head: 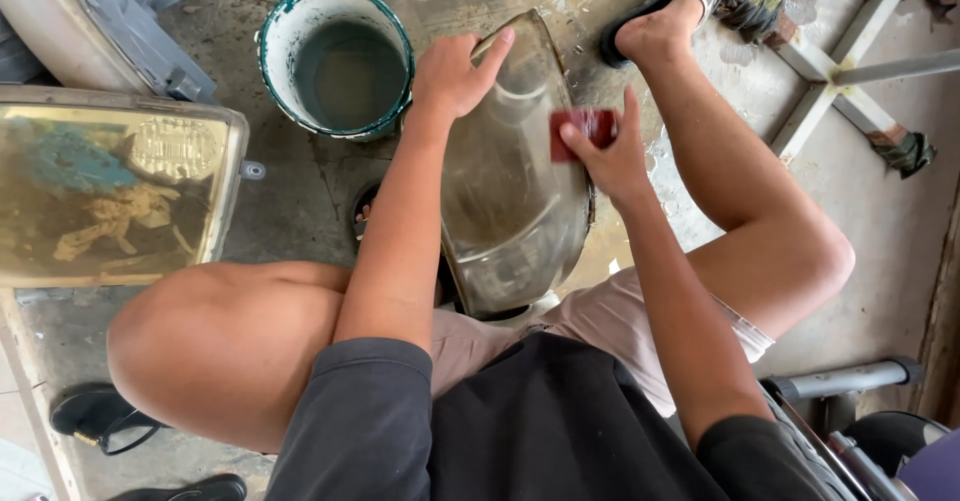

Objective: The person sits cross-legged on the floor and uses a red sanding block to sand the surface of a car headlight. They repeatedly dip the sanding block into a bucket of water and continue sanding the headlight.

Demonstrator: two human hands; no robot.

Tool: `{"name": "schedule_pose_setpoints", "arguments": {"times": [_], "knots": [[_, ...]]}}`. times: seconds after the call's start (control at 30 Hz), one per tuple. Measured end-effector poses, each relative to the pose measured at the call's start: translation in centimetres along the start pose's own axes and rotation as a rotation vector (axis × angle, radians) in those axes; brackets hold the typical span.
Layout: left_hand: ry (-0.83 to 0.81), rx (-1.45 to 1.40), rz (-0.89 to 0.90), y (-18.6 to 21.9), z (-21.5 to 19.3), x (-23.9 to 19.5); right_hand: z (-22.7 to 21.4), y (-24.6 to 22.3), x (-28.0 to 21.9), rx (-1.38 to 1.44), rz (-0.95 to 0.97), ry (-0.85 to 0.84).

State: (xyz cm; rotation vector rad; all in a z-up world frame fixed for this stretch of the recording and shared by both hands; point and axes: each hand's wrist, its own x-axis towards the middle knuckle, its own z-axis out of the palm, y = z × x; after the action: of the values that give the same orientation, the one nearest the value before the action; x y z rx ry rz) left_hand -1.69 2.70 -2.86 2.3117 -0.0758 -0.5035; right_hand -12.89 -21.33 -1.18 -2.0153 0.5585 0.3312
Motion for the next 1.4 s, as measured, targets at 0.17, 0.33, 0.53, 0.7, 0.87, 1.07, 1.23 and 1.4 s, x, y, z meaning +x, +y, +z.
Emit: {"name": "schedule_pose_setpoints", "arguments": {"times": [0.17,0.33,0.53,0.7,0.87,1.07,1.23,1.4], "knots": [[-0.020,-0.063,-0.030,0.6,-0.6,-0.3,2.2,-8.0,5.4,-0.025,0.048,-0.043],[-0.027,-0.079,-0.010,0.3,-0.4,-0.2,2.5,-6.9,4.9,-0.018,-0.008,-0.010],[-0.020,-0.061,-0.013,0.3,-0.2,-0.2,-0.2,-2.1,-5.0,-0.040,0.153,0.004],[0.006,-0.016,-0.011,0.0,-0.1,-0.1,-0.4,-1.4,-3.6,-0.002,0.112,0.013],[-0.011,-0.029,0.012,0.0,-0.4,-0.1,1.8,-6.4,3.6,-0.052,-0.121,0.016],[-0.018,-0.133,-0.008,0.3,-0.8,-0.2,4.1,-8.3,11.4,-0.194,-0.026,0.032],[-0.032,-0.091,-0.018,0.2,-0.8,0.1,1.9,-6.5,2.8,-0.113,-0.036,0.045],[-0.017,-0.082,-0.009,0.0,-0.2,0.0,-0.7,-0.5,-4.1,-0.024,0.030,0.017]]}}
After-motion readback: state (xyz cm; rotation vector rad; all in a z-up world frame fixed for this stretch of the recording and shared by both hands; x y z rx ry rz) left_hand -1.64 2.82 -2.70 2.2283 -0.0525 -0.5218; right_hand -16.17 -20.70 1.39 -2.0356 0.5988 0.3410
